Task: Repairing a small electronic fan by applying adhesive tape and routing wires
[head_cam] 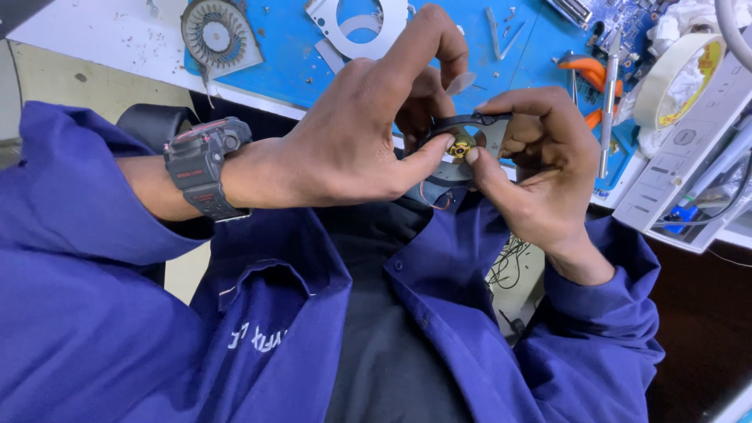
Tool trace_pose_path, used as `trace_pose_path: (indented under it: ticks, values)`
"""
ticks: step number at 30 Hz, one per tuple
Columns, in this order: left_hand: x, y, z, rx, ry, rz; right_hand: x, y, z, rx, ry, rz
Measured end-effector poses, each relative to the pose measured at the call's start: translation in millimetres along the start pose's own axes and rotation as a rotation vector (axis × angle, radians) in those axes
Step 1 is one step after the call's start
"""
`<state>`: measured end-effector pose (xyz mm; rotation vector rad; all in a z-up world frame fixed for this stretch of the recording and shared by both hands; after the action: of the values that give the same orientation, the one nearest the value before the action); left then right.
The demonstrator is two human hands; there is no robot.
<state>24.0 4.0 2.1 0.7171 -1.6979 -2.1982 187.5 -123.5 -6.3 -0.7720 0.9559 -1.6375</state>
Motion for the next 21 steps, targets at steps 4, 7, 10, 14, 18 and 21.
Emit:
trace_pose_path:
  ticks: [4, 7, 10, 14, 18, 21]
  values:
    - [0.1, 2.2, -0.5, 0.028, -0.033, 0.018, 1.5, -1.6, 0.0, 0.018, 0.009, 0.026]
    - [-1.0, -2.7, -0.6, 0.017, -0.044, 0.067, 2.7, -2.3, -1.9, 0.026, 0.021, 0.047]
    - [-1.1, -8.2, -3.2, -0.03, -0.059, 0.071, 4.6, -1.3, -4.1, 0.049, 0.037, 0.082]
    - [-0.5, -10.9, -2.2, -0.098, -0.093, -0.012, 7.2, 1.9, -6.8, 0.09, 0.068, 0.147]
    - [1.0, -13.7, -2.3, -0.146, -0.089, -0.064, 9.1, 1.0, -8.7, 0.097, 0.045, 0.143]
    - [0.8, -15.7, -3.2, -0.164, -0.094, -0.043, 12.6, 2.2, -10.0, 0.141, 0.047, 0.172]
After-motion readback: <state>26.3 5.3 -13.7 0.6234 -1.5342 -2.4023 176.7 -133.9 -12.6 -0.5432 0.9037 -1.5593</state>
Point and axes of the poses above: each hand's wrist, its own x-axis away from the middle knuckle, its own z-axis out of the back of the hand, y = z × x, the point moved 3 cm from there along -x, towards the middle knuckle, and after that the axes turned 1 degree about y, right-handed, at the moved point
